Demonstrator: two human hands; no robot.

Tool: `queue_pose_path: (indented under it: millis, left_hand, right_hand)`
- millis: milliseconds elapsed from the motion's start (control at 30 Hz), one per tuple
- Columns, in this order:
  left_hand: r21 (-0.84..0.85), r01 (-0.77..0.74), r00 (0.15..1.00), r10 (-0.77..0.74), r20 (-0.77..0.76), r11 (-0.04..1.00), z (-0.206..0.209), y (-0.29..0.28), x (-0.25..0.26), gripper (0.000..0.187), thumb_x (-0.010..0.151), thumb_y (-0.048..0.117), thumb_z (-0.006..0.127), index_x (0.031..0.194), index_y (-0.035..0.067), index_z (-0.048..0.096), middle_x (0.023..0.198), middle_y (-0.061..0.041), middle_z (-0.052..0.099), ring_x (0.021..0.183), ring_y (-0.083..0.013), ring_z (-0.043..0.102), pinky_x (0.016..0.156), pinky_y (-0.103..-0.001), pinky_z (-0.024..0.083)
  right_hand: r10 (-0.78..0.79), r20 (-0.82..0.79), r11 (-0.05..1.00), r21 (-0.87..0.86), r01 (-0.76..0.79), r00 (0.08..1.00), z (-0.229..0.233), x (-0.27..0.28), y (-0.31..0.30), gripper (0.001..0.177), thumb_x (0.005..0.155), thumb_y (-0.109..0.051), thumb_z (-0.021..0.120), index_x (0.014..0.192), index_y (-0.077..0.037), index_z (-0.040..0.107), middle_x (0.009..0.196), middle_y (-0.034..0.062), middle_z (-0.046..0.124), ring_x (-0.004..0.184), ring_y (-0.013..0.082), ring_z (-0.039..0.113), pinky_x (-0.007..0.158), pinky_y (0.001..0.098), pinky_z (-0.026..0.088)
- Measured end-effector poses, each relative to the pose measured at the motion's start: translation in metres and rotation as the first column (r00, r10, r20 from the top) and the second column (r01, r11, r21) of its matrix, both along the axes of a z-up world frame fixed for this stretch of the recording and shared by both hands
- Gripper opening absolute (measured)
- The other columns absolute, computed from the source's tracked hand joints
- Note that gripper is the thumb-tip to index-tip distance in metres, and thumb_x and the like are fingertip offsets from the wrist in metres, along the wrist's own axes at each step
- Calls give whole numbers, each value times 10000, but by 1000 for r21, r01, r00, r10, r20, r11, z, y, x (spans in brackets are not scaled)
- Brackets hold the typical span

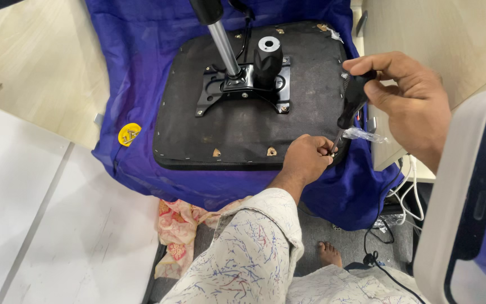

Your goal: The person uses a screwdriver to tighten screws on the underside of an office chair base, securing the metal mounting plate to the chair seat. The person works methodically around the base, tightening multiple screws.

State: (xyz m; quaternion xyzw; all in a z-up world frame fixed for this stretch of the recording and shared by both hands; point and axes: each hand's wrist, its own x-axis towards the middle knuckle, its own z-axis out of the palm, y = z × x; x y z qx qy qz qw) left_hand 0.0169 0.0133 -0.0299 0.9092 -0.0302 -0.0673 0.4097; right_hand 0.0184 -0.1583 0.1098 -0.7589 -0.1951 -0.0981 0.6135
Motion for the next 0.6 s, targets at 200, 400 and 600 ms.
queue_pose_path:
  millis: [200,400,600]
  left_hand:
    - [-8,47,999,-47,-27,999,2,6,5,215,799,64,734,989,161,758,940,8,659,893,-154,669,860,-321,576]
    - [-25,60,996,-62,-59,998,6,11,7,220,780,42,707,961,159,747,950,3,656,897,-176,667,856,-345,571]
    - [-52,66,997,-67,-28,996,-3,14,13,182,772,49,702,933,126,740,999,-47,670,930,-245,674,880,-388,554]
  right_hand:
    - [34,22,991,127,-37,999,-4,2,-1,291,994,139,452,1129,-38,639,1259,85,685,1109,116,654,1043,266,558]
    - [-220,66,971,-86,225,973,-12,-8,11,150,1043,90,632,1054,-8,519,1210,132,676,1016,126,641,870,260,554]
    - [-224,57,974,1,225,973,-10,-16,15,223,977,58,606,1138,-30,478,1177,64,626,1104,123,699,980,259,602]
